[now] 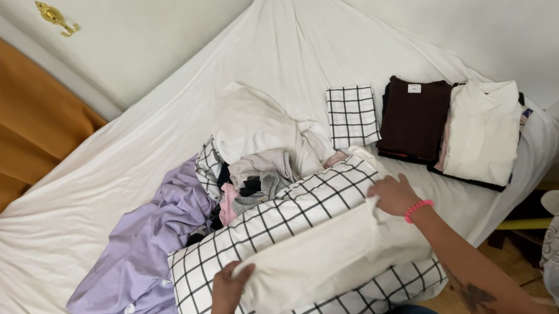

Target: The person folds a white and black checkered cloth, then a white garment, and finally a black garment with sparkles. They smooth each item and place it on a pile on the bed.

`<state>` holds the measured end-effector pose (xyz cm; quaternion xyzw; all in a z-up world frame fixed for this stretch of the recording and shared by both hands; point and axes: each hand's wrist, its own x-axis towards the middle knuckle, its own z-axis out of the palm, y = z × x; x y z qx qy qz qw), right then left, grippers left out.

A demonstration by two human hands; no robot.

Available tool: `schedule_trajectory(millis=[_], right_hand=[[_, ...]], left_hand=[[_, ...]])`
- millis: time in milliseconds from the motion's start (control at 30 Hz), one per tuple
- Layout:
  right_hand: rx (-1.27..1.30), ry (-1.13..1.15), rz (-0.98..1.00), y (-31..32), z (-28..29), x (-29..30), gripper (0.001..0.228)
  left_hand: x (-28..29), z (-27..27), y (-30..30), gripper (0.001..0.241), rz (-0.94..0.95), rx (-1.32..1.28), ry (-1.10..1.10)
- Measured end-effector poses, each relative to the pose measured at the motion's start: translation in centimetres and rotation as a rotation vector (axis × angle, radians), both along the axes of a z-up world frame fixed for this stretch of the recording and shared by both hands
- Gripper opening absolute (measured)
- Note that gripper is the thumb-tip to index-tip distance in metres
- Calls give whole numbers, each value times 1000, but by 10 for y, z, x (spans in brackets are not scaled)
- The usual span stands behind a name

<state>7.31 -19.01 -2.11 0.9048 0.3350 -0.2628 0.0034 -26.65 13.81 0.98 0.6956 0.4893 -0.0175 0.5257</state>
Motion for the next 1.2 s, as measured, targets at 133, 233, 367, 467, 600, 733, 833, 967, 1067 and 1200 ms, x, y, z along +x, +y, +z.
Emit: schedule_trajectory(millis=[133, 233, 367, 467, 600, 733, 833, 967, 1067, 1200], right_hand=[[379, -154, -129, 19, 32, -13, 48], [615, -302, -251, -5, 12, -1, 39], [773, -364, -422, -61, -46, 19, 31], [603, -120, -668, -87, -69, 22, 34], [589, 108, -823, -92, -65, 8, 51], [469, 215, -911, -92, -73, 2, 79], [484, 146, -857, -98, -96, 1, 94], [612, 119, -758, -110, -79, -1, 106], [683, 235, -651, -123, -62, -11, 111], [747, 252, -571, -133, -46, -29, 100]], left_hand=[[2, -41, 16, 43, -112, 612, 195], [15, -47, -5, 48, -32, 896, 44], [65, -79, -62, 31, 17, 493, -258], [114, -94, -115, 24, -232, 283, -364], [176, -86, -176, 43, -306, 105, -325], [209, -73, -198, 51, -331, 98, -314], [213, -46, -201, 51, -344, 122, -318], [217, -66, -200, 51, -349, 153, -314], [210, -75, -199, 50, -349, 169, -299], [205, -81, -199, 50, -346, 192, -296]])
